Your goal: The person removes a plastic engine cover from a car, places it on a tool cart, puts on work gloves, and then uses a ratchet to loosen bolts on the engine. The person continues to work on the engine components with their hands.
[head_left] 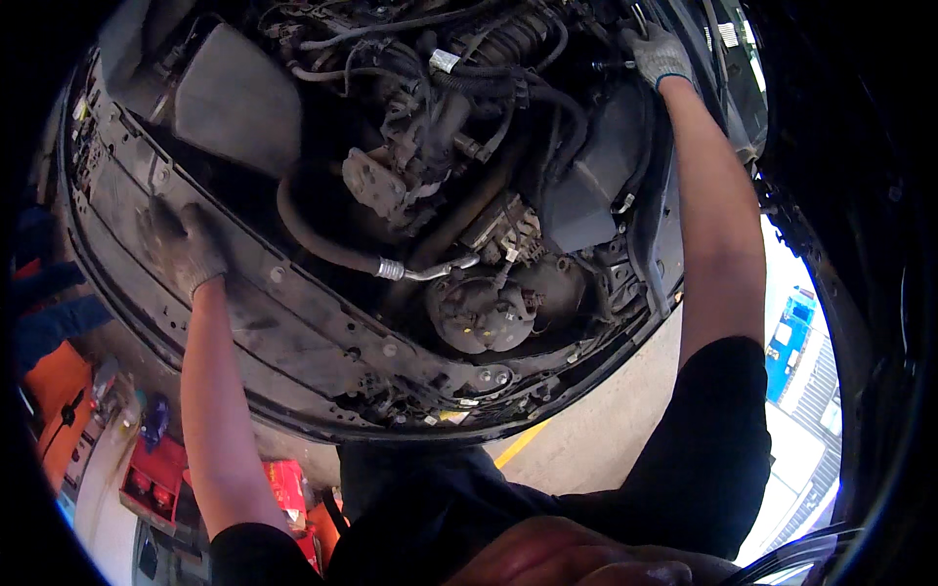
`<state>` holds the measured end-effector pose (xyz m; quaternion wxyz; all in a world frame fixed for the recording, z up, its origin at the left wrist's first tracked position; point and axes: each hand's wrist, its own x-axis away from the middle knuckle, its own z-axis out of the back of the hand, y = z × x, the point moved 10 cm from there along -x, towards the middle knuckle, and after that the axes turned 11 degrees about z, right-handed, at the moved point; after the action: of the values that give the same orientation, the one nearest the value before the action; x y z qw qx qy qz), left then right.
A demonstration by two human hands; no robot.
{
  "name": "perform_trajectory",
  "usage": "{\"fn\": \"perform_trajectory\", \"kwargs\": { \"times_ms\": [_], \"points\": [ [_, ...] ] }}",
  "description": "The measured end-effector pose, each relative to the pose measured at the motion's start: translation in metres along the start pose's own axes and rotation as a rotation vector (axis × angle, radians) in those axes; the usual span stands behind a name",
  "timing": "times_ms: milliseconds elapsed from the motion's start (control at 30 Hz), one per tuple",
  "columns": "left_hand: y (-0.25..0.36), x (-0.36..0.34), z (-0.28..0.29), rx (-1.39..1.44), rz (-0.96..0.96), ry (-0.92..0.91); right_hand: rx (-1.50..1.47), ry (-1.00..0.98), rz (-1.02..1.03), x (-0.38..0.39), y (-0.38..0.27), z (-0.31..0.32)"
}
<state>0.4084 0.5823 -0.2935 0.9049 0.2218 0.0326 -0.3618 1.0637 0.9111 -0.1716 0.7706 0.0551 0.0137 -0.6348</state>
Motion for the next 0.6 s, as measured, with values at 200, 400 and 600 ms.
{"fn": "perform_trajectory", "kwargs": {
  "times_ms": [200,400,600],
  "points": [
    [-0.003,0.005,-0.001,-0.009,-0.012,0.031,0.033,-0.128,-0.141,-0.006,0.021,-0.001],
    [0.000,0.001,-0.003,-0.027,-0.052,0.004,-0.004,0.091,-0.156,0.023,0.026,0.064],
    [-0.003,0.004,0.006,-0.018,0.069,-0.045,-0.105,0.196,-0.156,0.132,-0.007,0.153]
  ]
}}
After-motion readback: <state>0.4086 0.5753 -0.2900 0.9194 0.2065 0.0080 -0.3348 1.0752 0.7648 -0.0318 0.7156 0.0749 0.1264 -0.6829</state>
